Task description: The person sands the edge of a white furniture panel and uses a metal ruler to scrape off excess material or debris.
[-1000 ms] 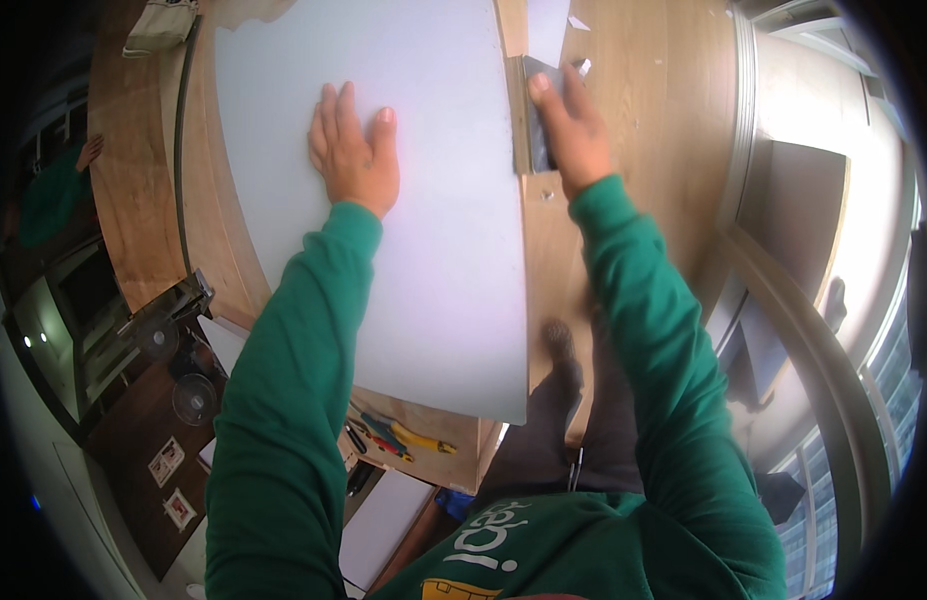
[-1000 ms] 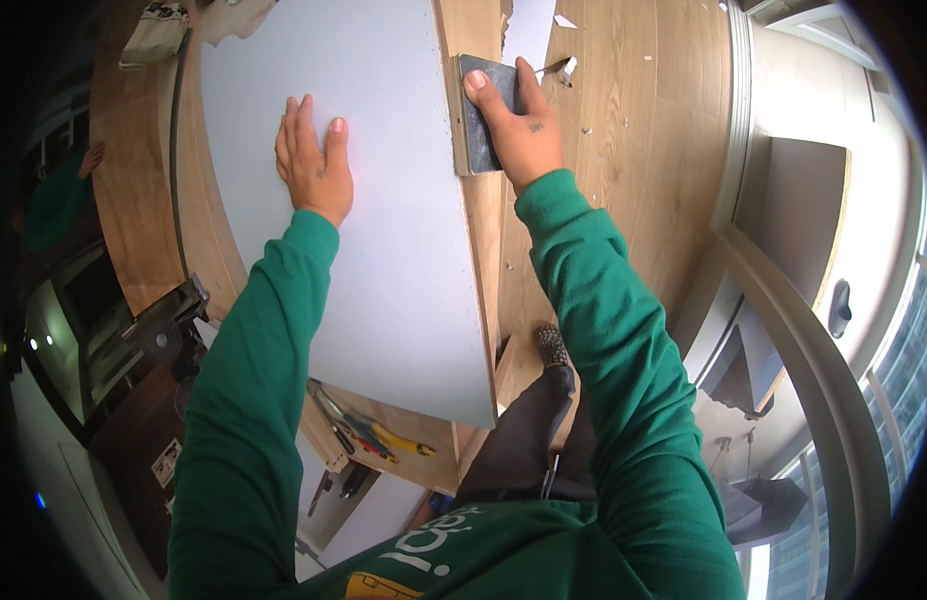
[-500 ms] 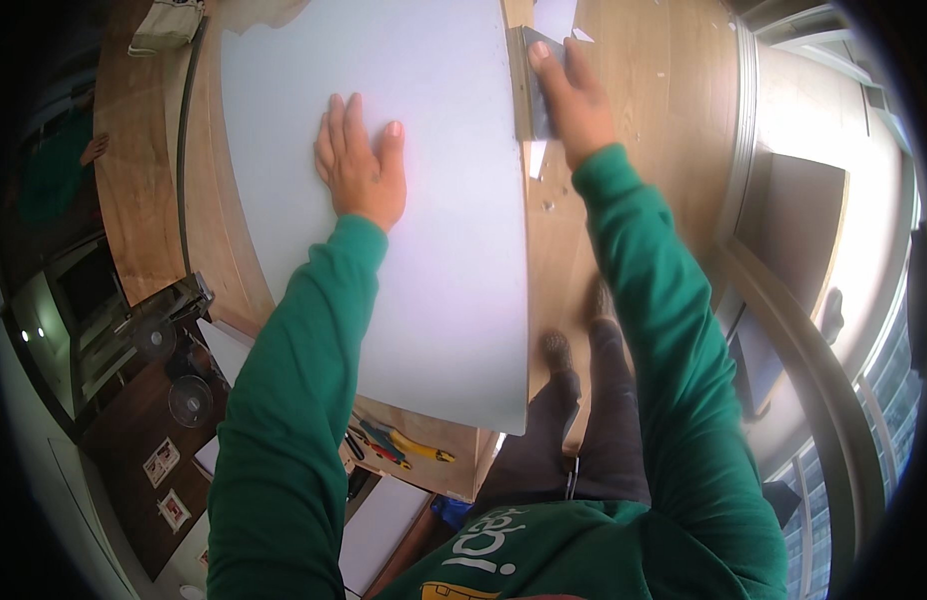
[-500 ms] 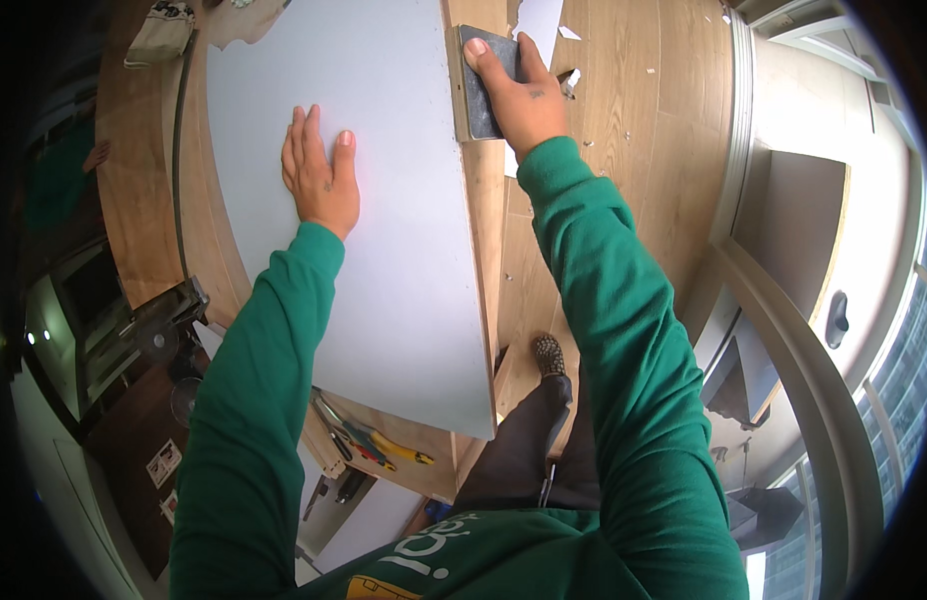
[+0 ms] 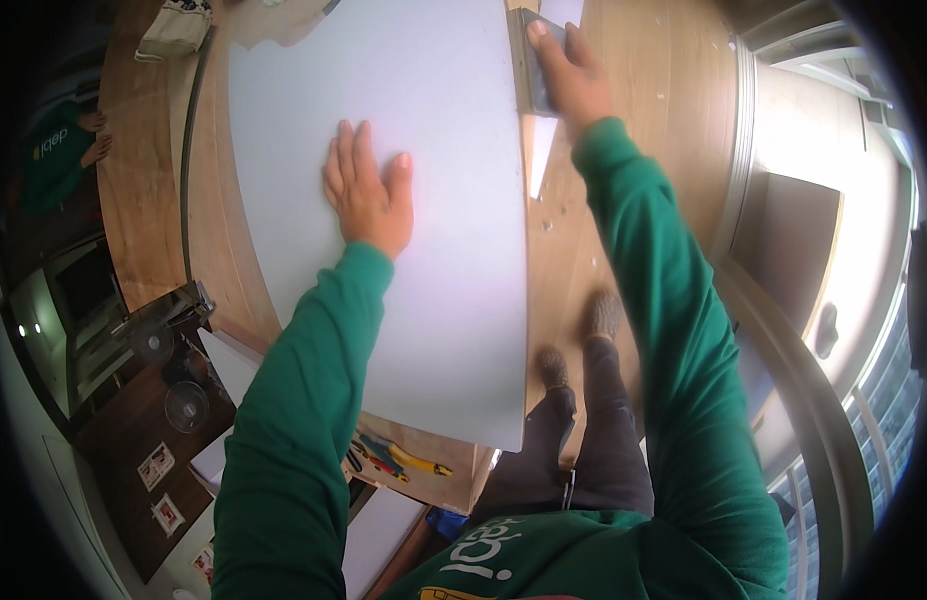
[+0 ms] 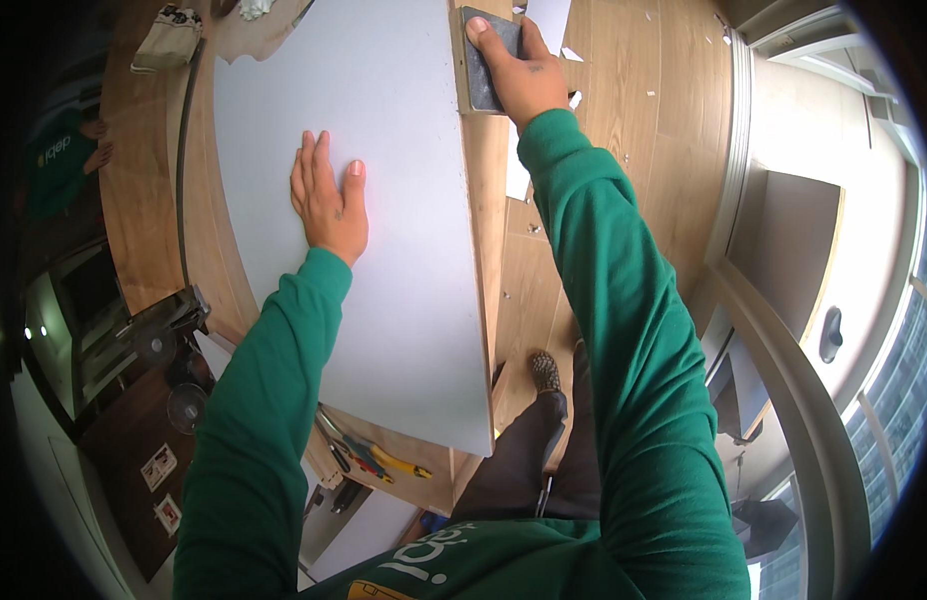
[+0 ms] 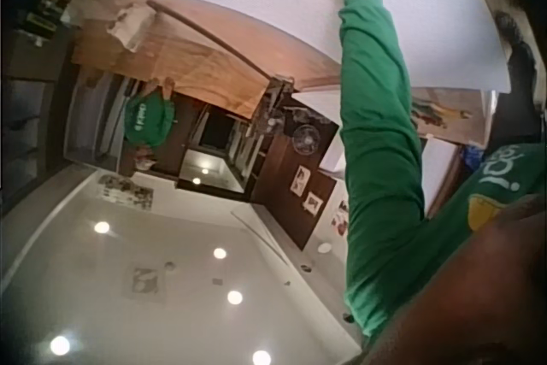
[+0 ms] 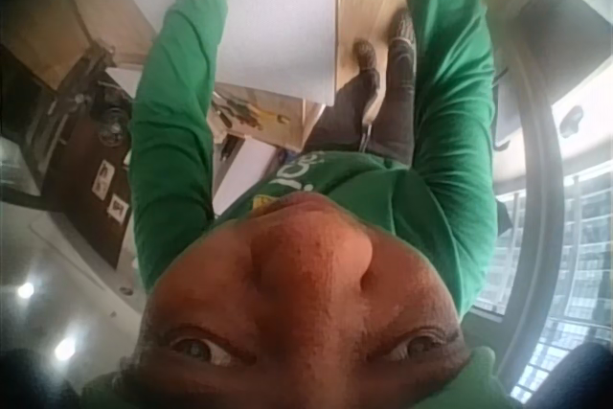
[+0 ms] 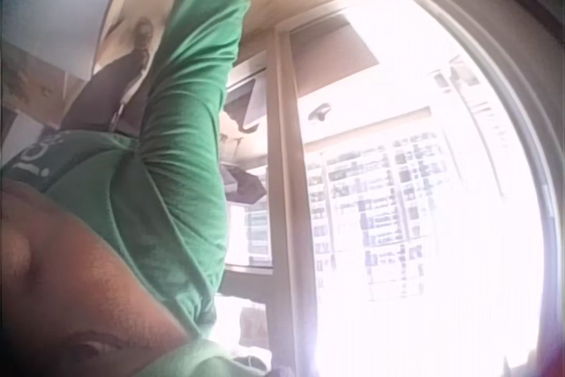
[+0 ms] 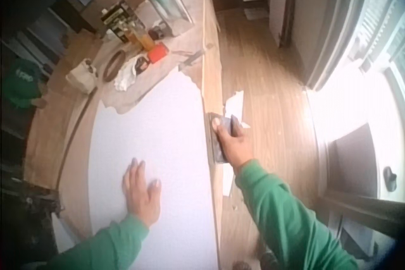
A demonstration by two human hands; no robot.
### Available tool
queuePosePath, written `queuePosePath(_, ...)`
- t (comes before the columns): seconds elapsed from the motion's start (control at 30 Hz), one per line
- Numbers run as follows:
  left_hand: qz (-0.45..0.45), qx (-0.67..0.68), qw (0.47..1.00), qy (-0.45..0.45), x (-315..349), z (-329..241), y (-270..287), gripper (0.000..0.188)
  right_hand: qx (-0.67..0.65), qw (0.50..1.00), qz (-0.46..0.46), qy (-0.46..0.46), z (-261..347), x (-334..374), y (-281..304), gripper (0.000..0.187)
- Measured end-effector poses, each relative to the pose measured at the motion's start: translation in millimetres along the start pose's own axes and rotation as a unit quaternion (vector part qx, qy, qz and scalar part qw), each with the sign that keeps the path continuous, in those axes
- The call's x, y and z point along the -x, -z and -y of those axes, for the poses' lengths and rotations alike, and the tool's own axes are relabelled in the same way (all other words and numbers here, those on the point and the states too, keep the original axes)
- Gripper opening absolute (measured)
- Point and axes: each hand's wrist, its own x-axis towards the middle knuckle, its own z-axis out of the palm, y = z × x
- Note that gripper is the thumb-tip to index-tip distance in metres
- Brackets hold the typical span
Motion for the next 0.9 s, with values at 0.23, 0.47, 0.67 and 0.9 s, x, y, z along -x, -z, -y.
queuePosePath(0.23,-0.001,0.000,1.000,-0.004,-1.1,-1.7,3.0,0.061,-0.031,0.999,0.010,-0.003,6.6,-24.6,-6.2,0.100)
queuePosePath(0.47,-0.003,-0.002,1.000,-0.012,-1.7,-1.8,3.8,0.063,-0.030,0.999,-0.001,0.031,16.6,-66.4,-13.6,0.106)
queuePosePath(0.67,0.000,0.003,1.000,-0.011,-2.6,-0.5,3.0,0.065,-0.013,0.999,-0.008,0.052,19.4,-76.5,-17.6,0.104)
queuePosePath(0.9,0.002,-0.007,1.000,-0.008,-2.3,-0.9,6.9,0.065,0.017,0.999,-0.012,0.044,1.8,-21.6,-6.1,0.108)
